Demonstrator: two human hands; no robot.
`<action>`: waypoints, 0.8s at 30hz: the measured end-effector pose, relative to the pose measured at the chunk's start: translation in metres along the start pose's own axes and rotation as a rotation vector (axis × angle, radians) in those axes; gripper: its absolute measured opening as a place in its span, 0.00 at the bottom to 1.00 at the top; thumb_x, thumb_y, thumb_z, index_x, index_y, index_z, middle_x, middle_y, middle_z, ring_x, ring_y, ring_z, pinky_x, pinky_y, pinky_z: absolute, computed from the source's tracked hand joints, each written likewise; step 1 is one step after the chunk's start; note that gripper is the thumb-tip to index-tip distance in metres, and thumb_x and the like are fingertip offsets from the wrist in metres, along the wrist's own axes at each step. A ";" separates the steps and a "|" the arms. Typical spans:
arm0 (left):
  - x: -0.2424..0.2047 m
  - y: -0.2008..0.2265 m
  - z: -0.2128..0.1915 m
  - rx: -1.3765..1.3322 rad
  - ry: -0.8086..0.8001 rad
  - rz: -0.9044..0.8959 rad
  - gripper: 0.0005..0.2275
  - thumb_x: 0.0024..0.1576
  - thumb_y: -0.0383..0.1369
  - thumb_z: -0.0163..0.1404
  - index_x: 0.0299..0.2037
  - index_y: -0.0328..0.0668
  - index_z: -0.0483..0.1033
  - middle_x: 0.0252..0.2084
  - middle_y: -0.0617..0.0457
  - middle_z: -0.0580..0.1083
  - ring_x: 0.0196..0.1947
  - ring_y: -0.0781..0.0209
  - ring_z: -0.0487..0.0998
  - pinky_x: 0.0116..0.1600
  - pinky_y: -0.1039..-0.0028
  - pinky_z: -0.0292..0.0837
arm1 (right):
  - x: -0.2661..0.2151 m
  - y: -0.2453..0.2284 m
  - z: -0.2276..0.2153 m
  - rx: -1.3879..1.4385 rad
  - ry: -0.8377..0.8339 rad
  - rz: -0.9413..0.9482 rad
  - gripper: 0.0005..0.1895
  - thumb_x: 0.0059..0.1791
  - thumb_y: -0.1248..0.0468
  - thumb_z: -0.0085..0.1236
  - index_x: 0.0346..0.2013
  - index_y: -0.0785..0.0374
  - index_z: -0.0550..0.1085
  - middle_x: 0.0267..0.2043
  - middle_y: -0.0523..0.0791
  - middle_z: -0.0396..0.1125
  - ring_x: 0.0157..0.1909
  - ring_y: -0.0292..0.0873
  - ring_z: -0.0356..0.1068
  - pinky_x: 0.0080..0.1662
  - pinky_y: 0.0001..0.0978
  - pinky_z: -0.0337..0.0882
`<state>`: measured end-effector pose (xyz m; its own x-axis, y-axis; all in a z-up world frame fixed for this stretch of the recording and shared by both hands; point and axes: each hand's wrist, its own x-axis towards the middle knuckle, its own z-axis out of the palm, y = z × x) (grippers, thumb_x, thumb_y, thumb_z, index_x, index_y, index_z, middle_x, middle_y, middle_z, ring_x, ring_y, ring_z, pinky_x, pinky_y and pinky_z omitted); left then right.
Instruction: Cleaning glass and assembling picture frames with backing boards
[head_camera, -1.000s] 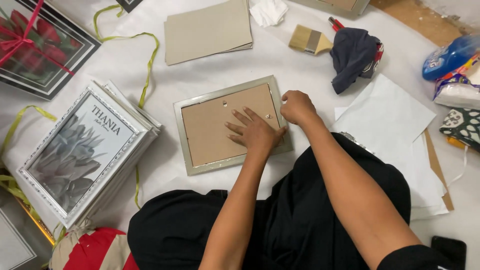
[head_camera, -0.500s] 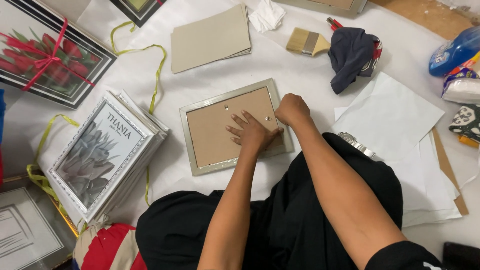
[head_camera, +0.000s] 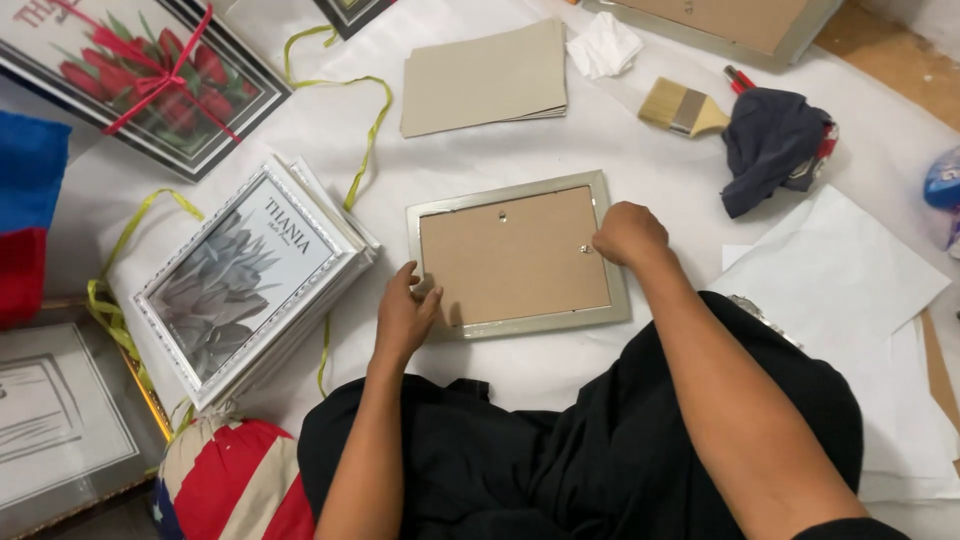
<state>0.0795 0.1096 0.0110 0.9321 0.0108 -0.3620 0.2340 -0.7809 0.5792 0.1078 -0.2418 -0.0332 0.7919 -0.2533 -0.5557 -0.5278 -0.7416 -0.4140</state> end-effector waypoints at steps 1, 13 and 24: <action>-0.003 -0.001 -0.003 -0.012 0.005 -0.010 0.29 0.59 0.40 0.55 0.69 0.38 0.62 0.59 0.38 0.71 0.54 0.43 0.79 0.54 0.57 0.78 | 0.003 0.003 0.004 -0.014 -0.004 -0.007 0.21 0.44 0.68 0.52 0.46 0.81 0.77 0.40 0.64 0.75 0.48 0.67 0.76 0.46 0.62 0.74; 0.033 -0.023 0.002 0.204 -0.158 -0.075 0.24 0.61 0.47 0.49 0.65 0.47 0.71 0.60 0.37 0.67 0.60 0.35 0.73 0.56 0.53 0.74 | -0.027 -0.006 -0.008 0.245 -0.081 0.063 0.25 0.40 0.73 0.46 0.50 0.79 0.78 0.44 0.65 0.72 0.44 0.58 0.72 0.40 0.49 0.74; 0.039 -0.035 0.001 -0.179 -0.160 -0.090 0.21 0.57 0.42 0.51 0.54 0.32 0.79 0.56 0.29 0.69 0.56 0.29 0.75 0.54 0.48 0.74 | -0.040 -0.013 -0.002 0.488 -0.060 0.150 0.27 0.40 0.73 0.50 0.53 0.78 0.75 0.52 0.61 0.65 0.48 0.50 0.66 0.38 0.44 0.78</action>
<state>0.1077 0.1364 -0.0247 0.8528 -0.0348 -0.5210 0.3730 -0.6577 0.6545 0.0837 -0.2227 -0.0043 0.6848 -0.2884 -0.6693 -0.7277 -0.3200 -0.6067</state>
